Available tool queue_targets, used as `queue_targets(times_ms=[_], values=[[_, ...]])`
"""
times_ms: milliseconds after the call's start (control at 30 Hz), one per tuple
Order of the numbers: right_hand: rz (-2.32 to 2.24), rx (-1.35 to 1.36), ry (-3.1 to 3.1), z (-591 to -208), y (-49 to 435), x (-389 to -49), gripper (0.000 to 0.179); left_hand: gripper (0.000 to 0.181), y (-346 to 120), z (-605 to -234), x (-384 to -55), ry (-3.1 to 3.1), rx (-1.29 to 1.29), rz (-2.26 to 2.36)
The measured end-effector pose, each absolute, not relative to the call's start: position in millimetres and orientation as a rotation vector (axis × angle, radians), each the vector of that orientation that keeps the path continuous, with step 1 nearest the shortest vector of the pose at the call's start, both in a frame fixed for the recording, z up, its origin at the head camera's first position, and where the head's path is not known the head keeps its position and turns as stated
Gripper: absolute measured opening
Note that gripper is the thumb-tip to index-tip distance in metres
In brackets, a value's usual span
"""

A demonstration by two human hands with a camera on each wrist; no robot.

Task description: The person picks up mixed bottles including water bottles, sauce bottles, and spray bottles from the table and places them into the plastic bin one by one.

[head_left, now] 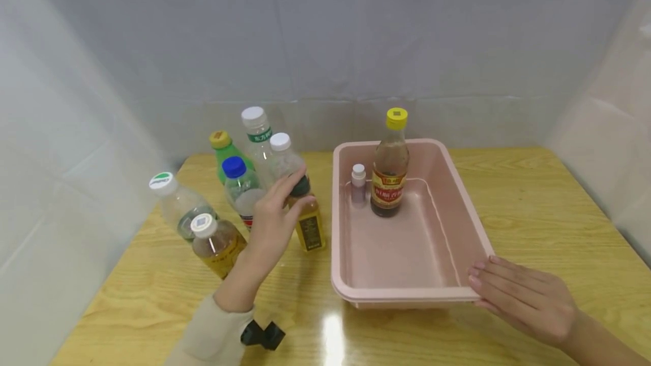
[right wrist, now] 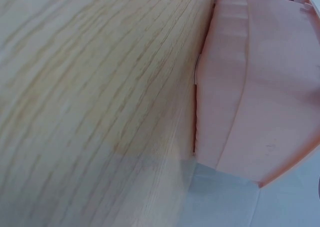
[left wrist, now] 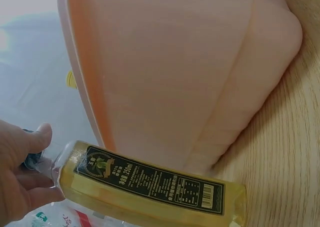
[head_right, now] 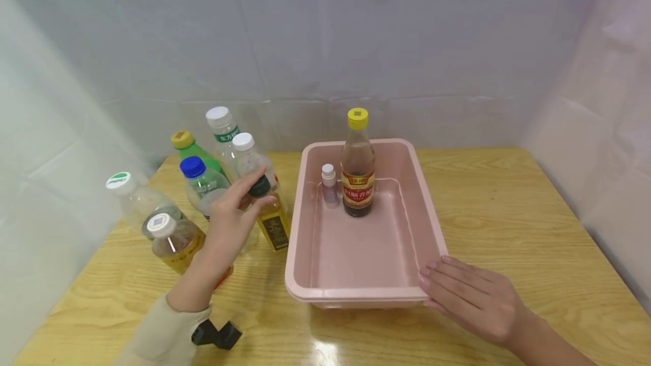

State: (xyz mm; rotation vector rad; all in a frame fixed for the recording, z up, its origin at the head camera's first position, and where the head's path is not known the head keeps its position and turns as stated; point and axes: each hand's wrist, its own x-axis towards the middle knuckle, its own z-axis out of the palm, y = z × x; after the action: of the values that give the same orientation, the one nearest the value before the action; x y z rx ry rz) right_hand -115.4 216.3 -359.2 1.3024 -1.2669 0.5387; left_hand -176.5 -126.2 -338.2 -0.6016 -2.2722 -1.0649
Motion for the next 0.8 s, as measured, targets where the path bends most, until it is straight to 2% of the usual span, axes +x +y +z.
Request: queue_targets(times_ms=[233,400,800], values=[[0.542,1.305,-1.259,-354.7,213.5,-114.2,0.018,0.05,-126.8,-341.8,-179.1,-2.195,-0.604,-1.169],[0.546,1.31,-1.261,-355.4,214.3,-113.9,0.018,0.048,-126.1,-342.2,-177.9,-2.122,-0.501,-1.388],[0.556,1.304,-1.262,-363.9,219.8,-117.5,0.018,0.046,-121.3,-320.4,-174.1,-1.962,-0.351,-1.543]])
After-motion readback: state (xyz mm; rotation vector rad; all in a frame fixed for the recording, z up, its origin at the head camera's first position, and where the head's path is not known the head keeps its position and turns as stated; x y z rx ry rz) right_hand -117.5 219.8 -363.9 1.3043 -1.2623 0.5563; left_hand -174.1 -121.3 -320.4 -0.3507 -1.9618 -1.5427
